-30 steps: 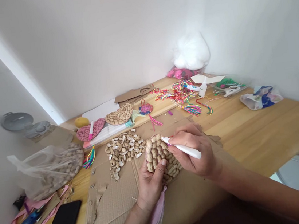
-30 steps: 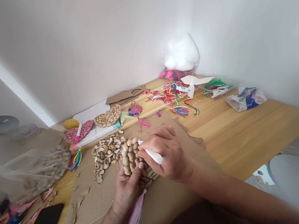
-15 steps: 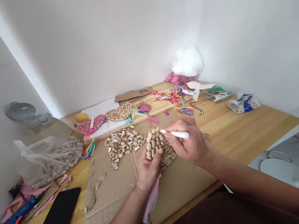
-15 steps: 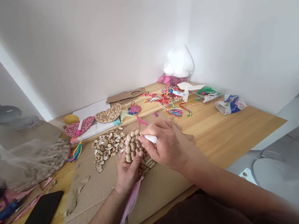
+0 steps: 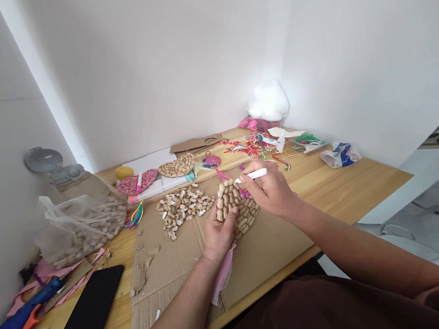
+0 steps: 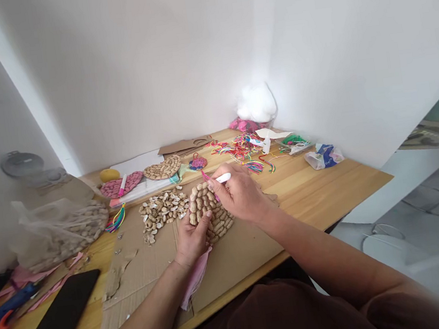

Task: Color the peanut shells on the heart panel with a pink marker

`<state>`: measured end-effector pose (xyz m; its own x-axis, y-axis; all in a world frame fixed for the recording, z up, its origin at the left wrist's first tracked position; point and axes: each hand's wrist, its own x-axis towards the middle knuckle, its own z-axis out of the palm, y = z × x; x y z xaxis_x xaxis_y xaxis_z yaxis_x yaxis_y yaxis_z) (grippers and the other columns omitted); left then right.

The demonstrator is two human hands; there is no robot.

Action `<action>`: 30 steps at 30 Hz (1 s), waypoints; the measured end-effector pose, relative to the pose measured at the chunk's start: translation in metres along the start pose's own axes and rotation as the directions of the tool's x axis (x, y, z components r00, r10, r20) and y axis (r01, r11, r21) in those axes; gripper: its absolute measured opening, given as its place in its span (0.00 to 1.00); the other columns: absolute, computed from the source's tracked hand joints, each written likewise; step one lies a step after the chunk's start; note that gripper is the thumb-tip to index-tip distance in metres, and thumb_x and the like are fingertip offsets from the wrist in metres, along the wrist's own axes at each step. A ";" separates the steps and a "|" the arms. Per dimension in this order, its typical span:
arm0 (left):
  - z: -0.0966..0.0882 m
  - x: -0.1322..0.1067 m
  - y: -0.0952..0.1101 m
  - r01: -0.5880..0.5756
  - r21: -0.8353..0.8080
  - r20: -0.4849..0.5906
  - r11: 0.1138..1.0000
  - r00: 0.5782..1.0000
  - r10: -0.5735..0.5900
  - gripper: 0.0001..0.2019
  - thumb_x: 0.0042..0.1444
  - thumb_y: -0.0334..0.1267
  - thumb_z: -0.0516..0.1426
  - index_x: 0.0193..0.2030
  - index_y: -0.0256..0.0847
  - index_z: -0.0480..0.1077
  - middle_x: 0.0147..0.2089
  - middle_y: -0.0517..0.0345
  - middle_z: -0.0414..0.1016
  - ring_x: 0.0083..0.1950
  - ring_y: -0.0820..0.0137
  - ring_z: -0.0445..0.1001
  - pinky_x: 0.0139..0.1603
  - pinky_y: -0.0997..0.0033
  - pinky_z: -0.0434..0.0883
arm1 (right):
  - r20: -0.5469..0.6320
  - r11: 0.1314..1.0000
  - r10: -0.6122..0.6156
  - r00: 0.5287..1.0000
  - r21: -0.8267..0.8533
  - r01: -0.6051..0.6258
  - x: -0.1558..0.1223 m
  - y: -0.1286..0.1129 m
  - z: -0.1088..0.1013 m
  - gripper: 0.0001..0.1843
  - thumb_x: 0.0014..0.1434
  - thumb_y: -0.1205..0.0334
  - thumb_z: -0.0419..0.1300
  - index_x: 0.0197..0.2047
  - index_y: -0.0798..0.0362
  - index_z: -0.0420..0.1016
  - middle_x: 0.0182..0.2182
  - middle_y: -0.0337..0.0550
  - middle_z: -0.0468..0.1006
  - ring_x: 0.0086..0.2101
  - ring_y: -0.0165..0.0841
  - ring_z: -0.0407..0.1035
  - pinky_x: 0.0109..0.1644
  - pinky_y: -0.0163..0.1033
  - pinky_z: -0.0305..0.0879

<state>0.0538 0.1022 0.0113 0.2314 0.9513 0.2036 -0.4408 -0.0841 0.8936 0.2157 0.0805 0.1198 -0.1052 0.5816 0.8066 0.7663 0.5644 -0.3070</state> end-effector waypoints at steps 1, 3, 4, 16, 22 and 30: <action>0.000 0.000 -0.001 0.003 -0.015 0.004 1.000 1.000 -0.003 0.29 0.56 0.45 0.68 0.63 0.40 0.73 0.61 0.42 0.78 0.65 0.54 0.74 0.70 0.48 0.65 | 0.003 1.000 0.012 1.000 0.015 -0.012 0.001 0.000 0.000 0.06 0.69 0.60 0.57 0.38 0.49 0.71 0.32 0.41 0.78 0.34 0.36 0.71 0.41 0.43 0.62; -0.001 0.001 -0.002 0.004 -0.029 0.015 1.000 1.000 -0.003 0.30 0.56 0.45 0.68 0.64 0.40 0.72 0.61 0.42 0.78 0.66 0.54 0.73 0.70 0.47 0.65 | -0.001 0.999 0.035 0.999 0.029 -0.035 0.003 -0.001 0.000 0.07 0.70 0.60 0.57 0.38 0.50 0.70 0.32 0.41 0.78 0.33 0.35 0.71 0.39 0.42 0.62; -0.001 0.001 -0.003 0.000 -0.025 0.021 1.000 1.000 0.000 0.30 0.56 0.45 0.68 0.65 0.40 0.71 0.61 0.41 0.78 0.66 0.53 0.73 0.70 0.46 0.66 | -0.001 0.999 0.041 0.999 0.028 -0.041 0.004 -0.001 0.000 0.07 0.70 0.60 0.57 0.38 0.50 0.69 0.32 0.41 0.78 0.33 0.35 0.71 0.38 0.41 0.61; -0.002 0.004 -0.003 -0.028 -0.018 0.054 0.999 0.998 0.029 0.31 0.57 0.46 0.67 0.66 0.43 0.70 0.62 0.44 0.78 0.61 0.55 0.77 0.66 0.48 0.71 | 0.115 0.993 0.062 0.991 -0.111 -0.049 0.020 -0.009 -0.003 0.09 0.68 0.60 0.53 0.33 0.49 0.64 0.28 0.43 0.73 0.32 0.39 0.67 0.40 0.44 0.58; -0.003 0.005 -0.004 -0.047 0.000 0.058 0.999 0.997 0.047 0.31 0.57 0.46 0.67 0.67 0.44 0.69 0.62 0.44 0.78 0.62 0.56 0.77 0.68 0.49 0.69 | 0.141 0.996 0.086 0.986 -0.001 -0.087 0.026 -0.011 -0.004 0.11 0.68 0.59 0.53 0.32 0.49 0.64 0.26 0.40 0.71 0.29 0.35 0.65 0.36 0.41 0.57; -0.003 0.005 0.002 -0.066 0.059 0.055 0.996 0.997 0.062 0.31 0.56 0.48 0.67 0.65 0.43 0.71 0.58 0.44 0.80 0.58 0.57 0.79 0.63 0.54 0.73 | 0.152 0.994 0.048 0.987 -0.102 -0.033 0.025 -0.013 -0.003 0.10 0.68 0.60 0.54 0.33 0.50 0.64 0.28 0.42 0.73 0.31 0.37 0.66 0.41 0.43 0.57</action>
<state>0.0519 0.1075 0.0131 0.2510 0.9264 0.2808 -0.4029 -0.1638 0.9005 0.2056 0.0861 0.1456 -0.1633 0.6905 0.7046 0.8302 0.4820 -0.2799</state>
